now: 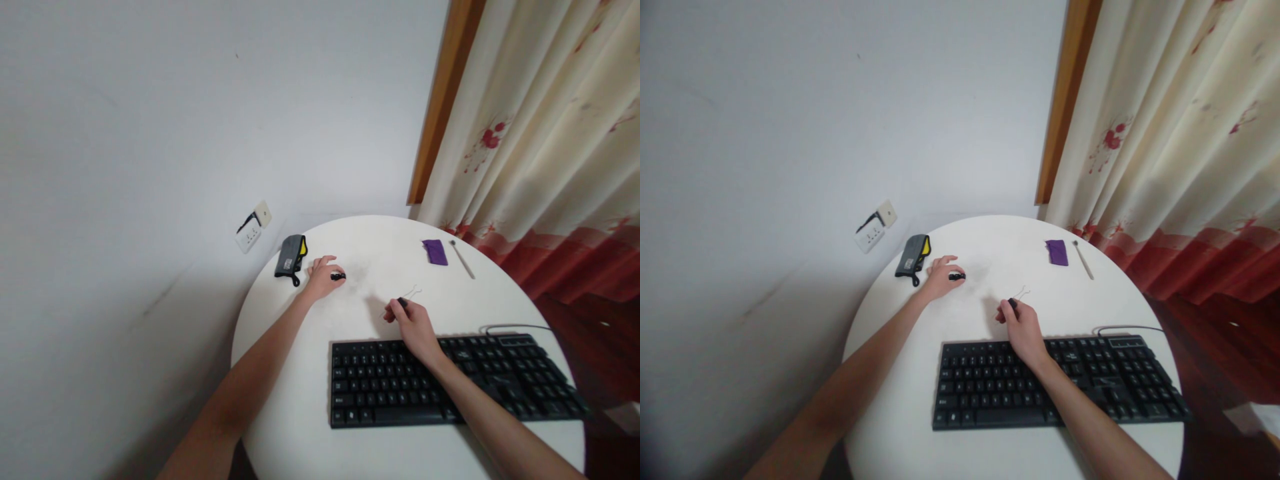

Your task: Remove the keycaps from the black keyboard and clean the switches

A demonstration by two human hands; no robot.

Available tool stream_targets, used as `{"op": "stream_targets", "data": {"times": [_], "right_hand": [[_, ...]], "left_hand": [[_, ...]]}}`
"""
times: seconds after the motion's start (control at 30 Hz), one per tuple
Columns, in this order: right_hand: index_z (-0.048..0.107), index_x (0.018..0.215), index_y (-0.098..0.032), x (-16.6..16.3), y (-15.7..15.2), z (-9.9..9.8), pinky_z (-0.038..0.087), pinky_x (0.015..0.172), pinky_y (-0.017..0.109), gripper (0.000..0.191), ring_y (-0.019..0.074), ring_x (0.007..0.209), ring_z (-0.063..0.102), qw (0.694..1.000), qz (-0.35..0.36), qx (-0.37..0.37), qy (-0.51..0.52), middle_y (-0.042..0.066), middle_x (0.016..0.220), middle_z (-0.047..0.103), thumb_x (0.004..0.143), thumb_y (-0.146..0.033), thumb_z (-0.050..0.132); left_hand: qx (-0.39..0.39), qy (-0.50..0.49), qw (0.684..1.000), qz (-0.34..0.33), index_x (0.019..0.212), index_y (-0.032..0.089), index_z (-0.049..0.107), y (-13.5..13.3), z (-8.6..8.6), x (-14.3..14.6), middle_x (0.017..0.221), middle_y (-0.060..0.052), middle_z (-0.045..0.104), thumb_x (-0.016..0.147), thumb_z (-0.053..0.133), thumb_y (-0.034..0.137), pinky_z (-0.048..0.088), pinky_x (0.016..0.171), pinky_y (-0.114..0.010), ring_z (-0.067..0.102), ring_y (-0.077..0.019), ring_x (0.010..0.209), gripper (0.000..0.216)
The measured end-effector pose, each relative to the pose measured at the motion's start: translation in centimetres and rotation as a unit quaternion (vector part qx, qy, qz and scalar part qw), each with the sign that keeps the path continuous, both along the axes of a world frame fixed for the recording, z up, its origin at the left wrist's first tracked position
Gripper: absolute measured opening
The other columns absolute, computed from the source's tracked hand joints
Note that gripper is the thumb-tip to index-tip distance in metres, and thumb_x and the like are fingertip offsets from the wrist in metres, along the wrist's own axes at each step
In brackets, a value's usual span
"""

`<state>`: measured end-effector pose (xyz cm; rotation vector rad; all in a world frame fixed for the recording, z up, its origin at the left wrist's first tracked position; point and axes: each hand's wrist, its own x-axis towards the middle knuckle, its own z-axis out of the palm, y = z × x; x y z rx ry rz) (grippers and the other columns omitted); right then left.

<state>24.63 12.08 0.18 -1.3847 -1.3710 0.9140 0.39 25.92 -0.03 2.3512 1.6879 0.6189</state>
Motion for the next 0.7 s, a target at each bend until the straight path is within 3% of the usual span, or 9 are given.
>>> {"op": "stream_targets", "data": {"times": [0.13,0.23,0.37,0.5,0.6,0.7], "right_hand": [[0.067,0.079,-0.015,0.0,0.0,0.1,0.049,0.074,0.033,0.050,0.0220,0.071,0.066,1.000,0.000,0.001,0.002,0.009,0.072,0.071,0.091,-0.059,0.047],[0.067,0.078,-0.015,-0.1,-0.1,0.3,0.049,0.074,0.033,0.050,0.0219,0.071,0.066,1.000,-0.005,0.003,0.007,0.009,0.072,0.071,0.090,-0.060,0.048],[0.068,0.078,-0.015,-0.1,-0.2,0.6,0.050,0.075,0.032,0.052,0.0220,0.073,0.066,1.000,-0.009,0.012,0.013,0.010,0.075,0.072,0.090,-0.061,0.048],[0.069,0.083,-0.015,0.0,-0.4,0.8,0.049,0.072,0.031,0.051,0.0220,0.076,0.065,1.000,-0.003,0.022,-0.005,0.009,0.077,0.071,0.091,-0.060,0.047],[0.070,0.086,-0.016,0.1,-0.6,1.2,0.047,0.068,0.029,0.048,0.0203,0.074,0.062,0.998,0.027,0.032,-0.041,0.006,0.074,0.067,0.094,-0.055,0.043],[0.069,0.087,-0.017,0.0,-1.0,1.9,0.045,0.066,0.028,0.042,0.0185,0.071,0.060,0.994,0.076,0.041,-0.072,0.004,0.072,0.065,0.096,-0.049,0.043]], "left_hand": [[0.013,-0.002,1.000,-0.014,0.108,0.032,0.070,0.0,0.4,-0.3,0.141,-0.003,0.050,0.075,0.074,0.037,0.034,0.098,-0.047,0.039,-0.0309,0.129,0.034],[0.062,-0.035,0.997,-0.003,0.111,0.029,0.069,0.2,1.3,-1.3,0.135,-0.004,0.055,0.080,0.069,0.031,0.035,0.101,-0.045,0.044,-0.0282,0.126,0.032],[0.154,-0.128,0.979,0.046,0.108,0.022,0.067,0.5,2.5,-3.0,0.119,-0.005,0.064,0.088,0.047,0.015,0.039,0.102,-0.039,0.054,-0.0212,0.116,0.028],[0.184,-0.190,0.960,0.088,0.099,0.020,0.067,0.2,3.1,-3.7,0.107,-0.006,0.067,0.089,0.040,0.013,0.047,0.090,-0.033,0.060,-0.0193,0.105,0.030],[0.172,-0.221,0.958,0.060,0.094,0.019,0.067,-0.7,3.6,-2.8,0.101,-0.005,0.069,0.088,0.040,0.014,0.048,0.080,-0.030,0.062,-0.0178,0.097,0.028],[0.102,-0.225,0.968,-0.033,0.089,0.019,0.069,-2.2,4.3,-1.1,0.097,-0.005,0.069,0.089,0.043,0.017,0.046,0.073,-0.027,0.062,-0.0167,0.090,0.026]]}}
